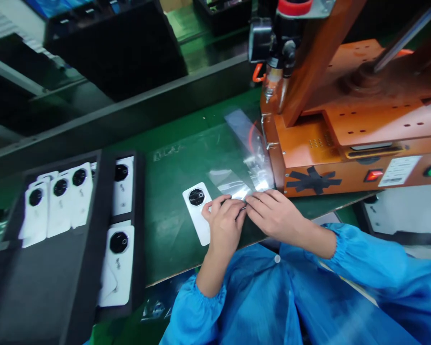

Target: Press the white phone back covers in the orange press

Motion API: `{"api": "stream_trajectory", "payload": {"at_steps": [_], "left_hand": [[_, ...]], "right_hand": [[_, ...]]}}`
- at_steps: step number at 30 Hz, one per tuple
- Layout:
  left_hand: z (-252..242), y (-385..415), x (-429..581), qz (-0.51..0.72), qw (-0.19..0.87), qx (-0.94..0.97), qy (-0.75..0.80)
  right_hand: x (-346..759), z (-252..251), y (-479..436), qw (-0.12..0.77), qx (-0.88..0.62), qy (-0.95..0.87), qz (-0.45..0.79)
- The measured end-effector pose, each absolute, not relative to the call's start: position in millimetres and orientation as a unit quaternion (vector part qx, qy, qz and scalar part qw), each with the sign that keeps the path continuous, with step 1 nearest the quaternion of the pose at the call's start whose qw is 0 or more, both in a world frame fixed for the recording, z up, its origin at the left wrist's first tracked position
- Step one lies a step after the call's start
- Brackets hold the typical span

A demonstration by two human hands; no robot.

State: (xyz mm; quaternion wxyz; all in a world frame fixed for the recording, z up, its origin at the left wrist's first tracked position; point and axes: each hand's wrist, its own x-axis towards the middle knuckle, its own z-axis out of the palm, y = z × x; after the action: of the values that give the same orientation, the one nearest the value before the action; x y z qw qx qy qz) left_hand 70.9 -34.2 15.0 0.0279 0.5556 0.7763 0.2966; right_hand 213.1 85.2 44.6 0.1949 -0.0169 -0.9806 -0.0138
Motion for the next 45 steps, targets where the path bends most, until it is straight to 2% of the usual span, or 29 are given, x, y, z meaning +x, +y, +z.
{"api": "stream_trajectory", "payload": {"at_steps": [6, 11, 14, 18, 23, 27, 35, 45], "left_hand": [[20, -42, 77, 0.235, 0.066, 0.583, 0.775], [25, -52, 78, 0.225, 0.108, 0.600, 0.760], [26, -51, 80, 0.239, 0.115, 0.603, 0.752], [31, -58, 80, 0.260, 0.106, 0.609, 0.742], [31, -107, 56, 0.248, 0.037, 0.549, 0.798], [16, -137, 51, 0.197, -0.005, 0.507, 0.839], [-1, -125, 93, 0.244, -0.047, 0.477, 0.843], [-8, -124, 89, 0.257, -0.061, 0.481, 0.836]], "right_hand": [[215, 48, 85, 0.122, 0.016, -0.990, -0.074], [256, 74, 76, 0.153, 0.005, -0.987, -0.058], [280, 96, 74, 0.212, -0.068, -0.975, 0.020], [270, 108, 77, 0.293, -0.193, -0.917, 0.190], [218, 94, 76, 0.279, -0.234, -0.835, 0.412], [174, 74, 75, 0.243, -0.231, -0.799, 0.499], [105, 43, 69, 0.197, -0.256, -0.829, 0.457], [95, 34, 62, 0.121, -0.268, -0.873, 0.390]]}}
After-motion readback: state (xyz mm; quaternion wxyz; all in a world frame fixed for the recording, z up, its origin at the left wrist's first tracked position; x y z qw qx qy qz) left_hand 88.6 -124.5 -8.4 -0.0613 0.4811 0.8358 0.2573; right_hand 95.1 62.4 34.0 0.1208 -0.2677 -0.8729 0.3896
